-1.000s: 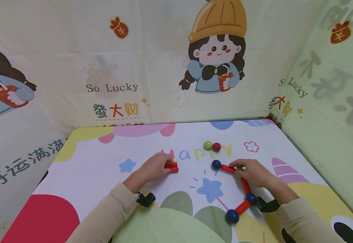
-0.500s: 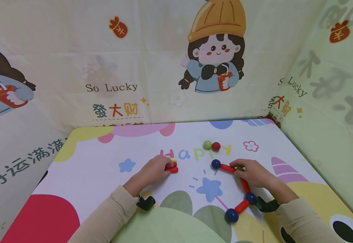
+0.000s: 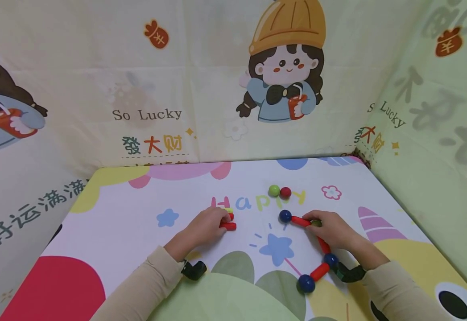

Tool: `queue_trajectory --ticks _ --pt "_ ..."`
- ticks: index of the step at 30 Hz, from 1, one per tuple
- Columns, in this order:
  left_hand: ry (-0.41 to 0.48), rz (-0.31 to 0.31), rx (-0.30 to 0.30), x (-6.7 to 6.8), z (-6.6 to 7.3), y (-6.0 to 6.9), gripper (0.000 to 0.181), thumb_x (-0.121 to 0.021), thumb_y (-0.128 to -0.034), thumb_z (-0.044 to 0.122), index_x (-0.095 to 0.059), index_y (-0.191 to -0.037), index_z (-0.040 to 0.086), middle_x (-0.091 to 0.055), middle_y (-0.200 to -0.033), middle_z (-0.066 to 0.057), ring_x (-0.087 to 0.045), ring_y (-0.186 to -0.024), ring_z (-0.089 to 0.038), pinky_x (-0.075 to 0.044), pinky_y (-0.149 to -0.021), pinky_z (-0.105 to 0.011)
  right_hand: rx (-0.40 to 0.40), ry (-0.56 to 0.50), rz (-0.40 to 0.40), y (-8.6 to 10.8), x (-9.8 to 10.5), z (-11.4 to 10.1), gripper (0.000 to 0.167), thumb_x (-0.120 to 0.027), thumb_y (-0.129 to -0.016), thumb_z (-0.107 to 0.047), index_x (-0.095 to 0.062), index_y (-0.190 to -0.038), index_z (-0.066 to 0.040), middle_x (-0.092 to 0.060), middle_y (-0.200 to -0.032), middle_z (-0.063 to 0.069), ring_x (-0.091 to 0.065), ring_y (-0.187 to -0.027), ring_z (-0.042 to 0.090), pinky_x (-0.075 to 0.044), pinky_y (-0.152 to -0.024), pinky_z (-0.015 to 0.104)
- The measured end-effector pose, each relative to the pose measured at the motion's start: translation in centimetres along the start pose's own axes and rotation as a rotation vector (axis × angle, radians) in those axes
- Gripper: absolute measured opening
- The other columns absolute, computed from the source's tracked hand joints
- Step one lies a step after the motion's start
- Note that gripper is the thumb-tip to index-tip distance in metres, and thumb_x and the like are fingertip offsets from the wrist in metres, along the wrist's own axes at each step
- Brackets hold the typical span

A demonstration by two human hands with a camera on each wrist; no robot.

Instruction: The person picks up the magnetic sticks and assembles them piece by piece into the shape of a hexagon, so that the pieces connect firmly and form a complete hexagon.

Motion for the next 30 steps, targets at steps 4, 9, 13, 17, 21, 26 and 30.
queue_trajectory --ticks 4,9,13,17,21,26,30 --pt "-0.005 -0.001 -0.022 0.1 0.7 -0.1 0.013 -0.075 -0.0871 0.006 -0.065 -0.094 0.007 -0.059 -0.084 0.001 -0.054 -0.080 -0.018 -0.051 -0.078 -0.035 0.000 0.008 0.022 0.0 -0.1 0.0 0.027 -0.069 -0.093 -0.011 -0.069 -0.119 -0.006 -0.067 -0.110 0.008 -0.056 -0.095 0.024 -0.052 -0.084 0.044" --pt "0.000 -0.004 -0.041 0.1 2.0 -0.6 0.014 -0.075 -0.0879 0.009 -0.067 -0.100 0.008 -0.061 -0.088 0.001 -0.055 -0.082 -0.016 -0.052 -0.078 -0.032 -0.001 0.009 0.035 -0.1 -0.1 0.2 0.026 -0.069 -0.093 -0.012 -0.070 -0.118 -0.007 -0.067 -0.109 0.008 -0.056 -0.094 0.024 -0.052 -0.083 0.043" --pt "0.008 -0.013 -0.036 -0.2 3.0 -1.5 0.018 -0.074 -0.0890 0.010 -0.069 -0.105 0.007 -0.063 -0.094 0.000 -0.056 -0.086 -0.016 -0.052 -0.079 -0.031 -0.004 0.001 0.034 -0.1 -0.2 0.4 0.025 -0.068 -0.093 -0.011 -0.070 -0.117 -0.007 -0.067 -0.109 0.007 -0.056 -0.094 0.024 -0.051 -0.083 0.042" --pt "0.017 -0.034 -0.016 -0.9 4.1 -2.8 0.020 -0.074 -0.0900 0.013 -0.069 -0.109 0.009 -0.064 -0.096 0.001 -0.057 -0.087 -0.014 -0.052 -0.079 -0.027 -0.014 -0.006 0.031 -0.1 -0.2 0.5 0.024 -0.068 -0.093 -0.011 -0.071 -0.117 -0.008 -0.067 -0.109 0.007 -0.056 -0.095 0.024 -0.051 -0.083 0.042" --pt "0.019 -0.066 0.009 -1.9 5.2 -4.2 0.022 -0.074 -0.0907 0.016 -0.069 -0.111 0.010 -0.064 -0.096 0.001 -0.057 -0.087 -0.015 -0.051 -0.078 -0.025 -0.009 -0.012 0.024 -0.1 -0.2 0.5 0.025 -0.068 -0.093 -0.011 -0.070 -0.118 -0.009 -0.066 -0.109 0.007 -0.056 -0.096 0.025 -0.051 -0.084 0.044" --pt "0.014 -0.106 0.046 -3.2 6.1 -5.6 0.023 -0.075 -0.0912 0.019 -0.069 -0.113 0.012 -0.062 -0.094 0.003 -0.056 -0.087 -0.014 -0.051 -0.078 -0.024 -0.001 -0.020 0.010 0.0 -0.3 0.4 0.025 -0.068 -0.094 -0.011 -0.070 -0.119 -0.009 -0.066 -0.109 0.006 -0.055 -0.095 0.024 -0.050 -0.083 0.043" --pt "0.024 -0.121 0.057 -3.8 6.7 -6.3 0.024 -0.075 -0.0916 0.019 -0.069 -0.114 0.012 -0.062 -0.094 0.003 -0.056 -0.087 -0.013 -0.051 -0.077 -0.024 0.005 -0.016 0.008 -0.1 -0.2 0.3 0.026 -0.068 -0.094 -0.012 -0.070 -0.119 -0.008 -0.066 -0.109 0.006 -0.055 -0.095 0.024 -0.050 -0.083 0.042"
Point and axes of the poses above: each hand's wrist, its own y-axis away from the middle knuckle, its own x-axis out of the back of the hand, z = x × y, the point moved 8 cm from there along -y, towards the middle knuckle
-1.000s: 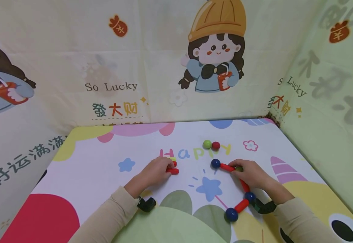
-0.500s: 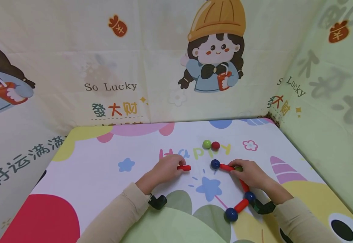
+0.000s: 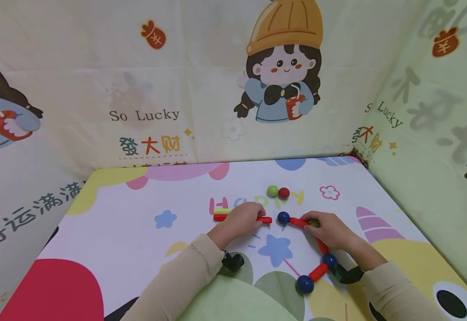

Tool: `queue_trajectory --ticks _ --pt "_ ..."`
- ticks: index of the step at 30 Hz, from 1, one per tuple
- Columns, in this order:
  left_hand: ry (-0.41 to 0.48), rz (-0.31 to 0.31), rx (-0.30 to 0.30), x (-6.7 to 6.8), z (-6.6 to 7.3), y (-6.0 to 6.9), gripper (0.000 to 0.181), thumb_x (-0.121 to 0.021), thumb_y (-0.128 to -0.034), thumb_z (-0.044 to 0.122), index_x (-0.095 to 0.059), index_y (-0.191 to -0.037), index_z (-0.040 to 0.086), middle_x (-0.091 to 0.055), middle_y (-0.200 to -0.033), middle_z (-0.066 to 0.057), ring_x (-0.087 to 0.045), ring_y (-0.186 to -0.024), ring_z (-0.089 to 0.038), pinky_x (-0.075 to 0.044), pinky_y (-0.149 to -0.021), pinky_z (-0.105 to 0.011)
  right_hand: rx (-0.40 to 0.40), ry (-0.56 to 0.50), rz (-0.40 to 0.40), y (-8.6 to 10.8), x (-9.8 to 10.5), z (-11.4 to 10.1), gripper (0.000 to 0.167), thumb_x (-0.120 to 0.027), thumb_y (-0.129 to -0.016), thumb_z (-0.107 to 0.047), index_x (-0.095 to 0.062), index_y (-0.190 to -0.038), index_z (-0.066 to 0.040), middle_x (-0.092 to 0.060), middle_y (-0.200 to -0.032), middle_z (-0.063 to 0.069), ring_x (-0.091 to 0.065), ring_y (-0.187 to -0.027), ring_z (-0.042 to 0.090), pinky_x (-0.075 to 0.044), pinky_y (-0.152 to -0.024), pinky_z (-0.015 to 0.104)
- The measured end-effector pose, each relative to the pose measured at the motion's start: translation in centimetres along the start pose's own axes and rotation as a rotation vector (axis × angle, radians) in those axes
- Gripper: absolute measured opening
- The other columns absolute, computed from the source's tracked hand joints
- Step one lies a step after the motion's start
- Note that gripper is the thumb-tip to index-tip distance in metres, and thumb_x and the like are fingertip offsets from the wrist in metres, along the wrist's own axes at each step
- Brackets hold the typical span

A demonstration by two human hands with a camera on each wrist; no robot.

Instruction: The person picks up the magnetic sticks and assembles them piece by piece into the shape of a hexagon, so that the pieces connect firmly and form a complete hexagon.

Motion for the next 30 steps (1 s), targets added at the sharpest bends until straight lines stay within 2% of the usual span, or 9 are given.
queue_trajectory --ticks 7,14,22,30 --pt "0.004 -0.009 0.013 -0.2 0.7 -0.4 0.026 -0.075 -0.0907 0.017 -0.069 -0.115 0.012 -0.062 -0.097 0.002 -0.056 -0.090 -0.014 -0.051 -0.077 -0.023 -0.001 0.014 -0.005 0.0 0.0 -0.1 0.027 -0.068 -0.094 -0.012 -0.070 -0.121 -0.008 -0.066 -0.111 0.007 -0.055 -0.096 0.024 -0.051 -0.085 0.045" --pt "-0.015 0.001 -0.020 -0.1 1.3 -0.8 0.025 -0.075 -0.0907 0.017 -0.069 -0.115 0.011 -0.063 -0.096 0.002 -0.056 -0.089 -0.014 -0.050 -0.077 -0.023 -0.017 0.015 -0.020 0.1 0.0 -0.1 0.029 -0.067 -0.094 -0.012 -0.069 -0.123 -0.006 -0.066 -0.112 0.009 -0.054 -0.096 0.025 -0.051 -0.084 0.043" --pt "-0.015 0.022 -0.049 -0.1 1.6 -1.2 0.013 -0.071 -0.0932 0.014 -0.069 -0.106 0.011 -0.062 -0.090 0.004 -0.055 -0.083 -0.013 -0.049 -0.075 -0.023 -0.036 0.011 -0.027 0.1 -0.1 -0.2 0.029 -0.067 -0.095 -0.013 -0.069 -0.123 -0.007 -0.065 -0.112 0.009 -0.054 -0.094 0.024 -0.051 -0.080 0.038" --pt "-0.021 0.026 -0.070 -0.1 1.7 -1.2 0.016 -0.072 -0.0925 0.014 -0.069 -0.108 0.010 -0.063 -0.091 0.003 -0.055 -0.084 -0.013 -0.049 -0.076 -0.023 -0.028 0.012 -0.024 0.1 -0.1 -0.1 0.029 -0.067 -0.092 -0.009 -0.069 -0.122 -0.007 -0.065 -0.111 0.009 -0.053 -0.093 0.024 -0.050 -0.080 0.039"
Point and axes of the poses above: each hand's wrist, its own y-axis away from the middle knuckle, its own x-axis out of the back of the hand, z = x × y, the point moved 8 cm from there along -y, towards the middle knuckle
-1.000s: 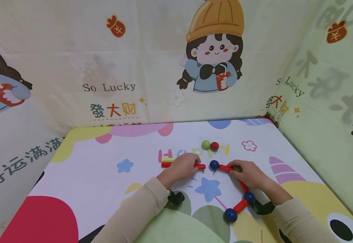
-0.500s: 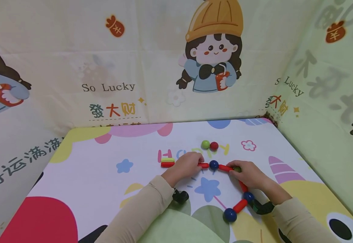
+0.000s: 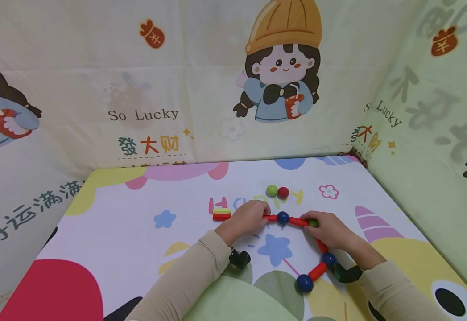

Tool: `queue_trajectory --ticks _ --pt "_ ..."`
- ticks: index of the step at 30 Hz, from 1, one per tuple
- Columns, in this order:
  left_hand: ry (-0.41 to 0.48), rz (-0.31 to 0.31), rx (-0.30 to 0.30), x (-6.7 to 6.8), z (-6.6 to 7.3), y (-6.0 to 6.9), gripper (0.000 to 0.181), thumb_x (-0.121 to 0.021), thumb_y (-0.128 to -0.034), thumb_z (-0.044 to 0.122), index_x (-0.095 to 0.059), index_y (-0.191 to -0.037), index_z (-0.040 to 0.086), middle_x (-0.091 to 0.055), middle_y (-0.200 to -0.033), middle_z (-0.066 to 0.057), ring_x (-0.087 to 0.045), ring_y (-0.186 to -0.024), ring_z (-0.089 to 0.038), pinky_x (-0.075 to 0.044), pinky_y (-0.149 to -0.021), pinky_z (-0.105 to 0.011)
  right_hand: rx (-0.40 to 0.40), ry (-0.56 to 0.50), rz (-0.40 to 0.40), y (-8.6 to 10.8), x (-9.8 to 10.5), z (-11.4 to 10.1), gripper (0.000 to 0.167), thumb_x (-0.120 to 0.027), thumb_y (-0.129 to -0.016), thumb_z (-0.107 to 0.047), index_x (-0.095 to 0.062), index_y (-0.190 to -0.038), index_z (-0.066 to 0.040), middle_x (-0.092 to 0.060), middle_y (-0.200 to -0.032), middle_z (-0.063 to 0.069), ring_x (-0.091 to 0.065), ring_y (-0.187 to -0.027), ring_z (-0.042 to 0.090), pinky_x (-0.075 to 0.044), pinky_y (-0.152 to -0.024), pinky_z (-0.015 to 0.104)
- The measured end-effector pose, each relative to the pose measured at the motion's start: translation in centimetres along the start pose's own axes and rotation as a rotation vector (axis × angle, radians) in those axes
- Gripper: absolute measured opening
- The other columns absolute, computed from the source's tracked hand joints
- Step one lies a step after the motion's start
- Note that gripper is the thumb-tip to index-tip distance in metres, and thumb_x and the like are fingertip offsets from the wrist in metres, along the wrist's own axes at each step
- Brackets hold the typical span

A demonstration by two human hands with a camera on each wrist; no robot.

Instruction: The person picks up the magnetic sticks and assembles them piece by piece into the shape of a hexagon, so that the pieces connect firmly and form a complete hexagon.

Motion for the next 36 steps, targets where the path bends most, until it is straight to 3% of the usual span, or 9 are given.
queue_trajectory --ticks 8,18,22,28,32,36 --pt "0.032 -0.046 0.026 -0.3 0.0 0.0 0.019 -0.075 -0.0912 0.016 -0.069 -0.109 0.012 -0.060 -0.090 0.004 -0.054 -0.085 -0.013 -0.049 -0.076 -0.023 -0.015 0.000 0.002 0.0 0.1 0.3 0.029 -0.067 -0.092 -0.008 -0.069 -0.121 -0.007 -0.065 -0.109 0.008 -0.053 -0.091 0.023 -0.049 -0.077 0.036" --pt "0.066 -0.055 -0.019 -0.4 -0.4 -0.4 0.021 -0.074 -0.0916 0.017 -0.069 -0.111 0.011 -0.062 -0.093 0.005 -0.055 -0.086 -0.012 -0.049 -0.078 -0.023 -0.031 -0.010 0.001 0.1 0.0 0.6 0.030 -0.068 -0.093 -0.010 -0.068 -0.122 -0.008 -0.064 -0.110 0.008 -0.053 -0.092 0.023 -0.049 -0.076 0.035" --pt "0.111 -0.057 -0.010 -0.1 -0.7 -0.7 0.025 -0.073 -0.0917 0.020 -0.068 -0.114 0.011 -0.063 -0.099 0.004 -0.056 -0.088 -0.012 -0.050 -0.080 -0.024 -0.017 -0.009 0.005 0.1 0.1 0.6 0.029 -0.068 -0.093 -0.010 -0.069 -0.122 -0.008 -0.064 -0.109 0.007 -0.053 -0.091 0.022 -0.049 -0.077 0.036" --pt "0.110 -0.028 0.000 1.4 -0.5 -1.9 0.038 -0.071 -0.0933 0.023 -0.065 -0.128 0.010 -0.064 -0.120 -0.002 -0.058 -0.109 -0.016 -0.051 -0.091 -0.027 -0.018 -0.015 0.002 0.0 0.1 0.8 0.029 -0.067 -0.093 -0.010 -0.069 -0.122 -0.008 -0.064 -0.108 0.007 -0.053 -0.090 0.022 -0.048 -0.075 0.034" --pt "0.049 0.016 -0.020 2.1 -0.5 -3.2 0.044 -0.069 -0.0950 0.022 -0.061 -0.136 0.008 -0.061 -0.133 -0.006 -0.053 -0.126 -0.022 -0.043 -0.104 -0.031 -0.036 -0.002 -0.001 -0.1 -0.1 0.8 0.030 -0.067 -0.093 -0.011 -0.068 -0.123 -0.008 -0.064 -0.110 0.008 -0.053 -0.092 0.023 -0.049 -0.078 0.035" --pt "0.019 0.037 -0.042 2.3 -0.9 -4.4 0.047 -0.066 -0.0967 0.018 -0.056 -0.141 0.008 -0.056 -0.141 -0.007 -0.047 -0.134 -0.025 -0.035 -0.111 -0.033 -0.042 -0.003 0.001 -0.2 -0.3 0.6 0.029 -0.068 -0.093 -0.011 -0.069 -0.122 -0.008 -0.065 -0.112 0.008 -0.054 -0.094 0.024 -0.050 -0.081 0.039"
Point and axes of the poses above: each hand's wrist, its own y-axis away from the middle knuckle, its own x-axis out of the back of the hand, z = x × y, the point moved 8 cm from there along -y, towards the middle knuckle
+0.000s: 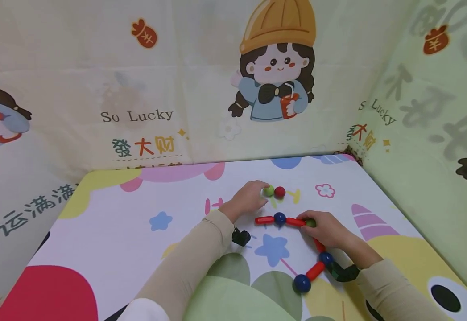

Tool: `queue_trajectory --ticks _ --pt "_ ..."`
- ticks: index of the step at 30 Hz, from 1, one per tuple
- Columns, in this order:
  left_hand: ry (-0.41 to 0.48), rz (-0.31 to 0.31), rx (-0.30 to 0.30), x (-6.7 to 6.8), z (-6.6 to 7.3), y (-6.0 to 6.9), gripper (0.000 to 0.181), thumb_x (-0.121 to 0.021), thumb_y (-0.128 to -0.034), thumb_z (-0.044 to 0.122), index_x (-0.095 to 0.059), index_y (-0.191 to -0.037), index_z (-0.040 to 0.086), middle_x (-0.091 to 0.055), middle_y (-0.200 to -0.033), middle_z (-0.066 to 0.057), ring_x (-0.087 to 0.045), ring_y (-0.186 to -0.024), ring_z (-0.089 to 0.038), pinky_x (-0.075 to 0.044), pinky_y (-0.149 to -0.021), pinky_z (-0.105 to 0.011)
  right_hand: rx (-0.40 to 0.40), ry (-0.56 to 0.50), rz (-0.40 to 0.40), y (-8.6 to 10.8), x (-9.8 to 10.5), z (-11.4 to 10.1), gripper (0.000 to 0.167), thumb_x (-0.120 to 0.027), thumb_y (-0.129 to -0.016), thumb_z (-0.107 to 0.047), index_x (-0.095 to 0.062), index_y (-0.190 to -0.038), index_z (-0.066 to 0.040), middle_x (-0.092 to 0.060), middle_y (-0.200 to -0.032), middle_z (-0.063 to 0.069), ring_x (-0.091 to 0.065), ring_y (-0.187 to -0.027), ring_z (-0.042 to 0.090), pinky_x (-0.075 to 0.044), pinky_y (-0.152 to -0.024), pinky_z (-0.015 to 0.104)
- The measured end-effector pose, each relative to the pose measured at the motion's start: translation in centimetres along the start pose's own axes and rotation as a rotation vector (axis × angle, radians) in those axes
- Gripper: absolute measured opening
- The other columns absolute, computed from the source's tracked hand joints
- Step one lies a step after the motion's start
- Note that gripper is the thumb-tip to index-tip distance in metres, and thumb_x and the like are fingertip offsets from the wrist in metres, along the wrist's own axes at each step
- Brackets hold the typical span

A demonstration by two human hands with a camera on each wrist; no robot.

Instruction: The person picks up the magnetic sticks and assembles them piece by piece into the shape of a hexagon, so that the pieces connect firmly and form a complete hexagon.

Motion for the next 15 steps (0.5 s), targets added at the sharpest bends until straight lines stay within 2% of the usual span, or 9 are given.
queue_trajectory --ticks 5,10,13,15 --pt "-0.037 -0.005 -0.021 -0.3 -0.8 -1.2 0.050 -0.064 -0.0969 0.014 -0.052 -0.146 0.010 -0.049 -0.150 -0.003 -0.043 -0.138 -0.024 -0.032 -0.113 -0.032 -0.006 -0.017 -0.008 0.0 -0.1 -0.2 0.029 -0.068 -0.093 -0.012 -0.069 -0.121 -0.010 -0.064 -0.109 0.006 -0.053 -0.092 0.022 -0.049 -0.077 0.035" --pt "-0.037 -0.056 -0.020 -1.3 -0.6 -1.9 0.058 -0.060 -0.0987 0.013 -0.042 -0.154 0.017 -0.035 -0.159 0.004 -0.037 -0.142 -0.025 -0.036 -0.111 -0.036 -0.008 -0.008 -0.002 0.1 0.2 -0.1 0.029 -0.069 -0.093 -0.012 -0.069 -0.121 -0.010 -0.064 -0.108 0.005 -0.053 -0.092 0.021 -0.049 -0.075 0.034" --pt "-0.037 -0.077 0.019 -1.7 -0.6 -1.8 0.060 -0.061 -0.0994 0.016 -0.039 -0.155 0.023 -0.039 -0.157 0.005 -0.039 -0.140 -0.025 -0.041 -0.107 -0.038 -0.003 0.003 0.003 0.1 0.2 -0.1 0.029 -0.069 -0.092 -0.012 -0.070 -0.121 -0.010 -0.065 -0.108 0.005 -0.054 -0.092 0.021 -0.050 -0.077 0.035" --pt "-0.057 -0.058 0.032 -1.7 -0.7 -1.7 0.058 -0.063 -0.0987 0.020 -0.044 -0.153 0.025 -0.046 -0.151 0.002 -0.042 -0.135 -0.024 -0.044 -0.104 -0.039 -0.002 0.005 0.003 0.2 0.2 -0.1 0.028 -0.069 -0.092 -0.012 -0.070 -0.121 -0.010 -0.065 -0.108 0.005 -0.054 -0.092 0.021 -0.050 -0.078 0.035"
Point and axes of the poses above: each hand's wrist, its own y-axis away from the middle knuckle, its own x-axis out of the back of the hand, z = x × y, the point moved 8 cm from there along -y, towards the middle knuckle
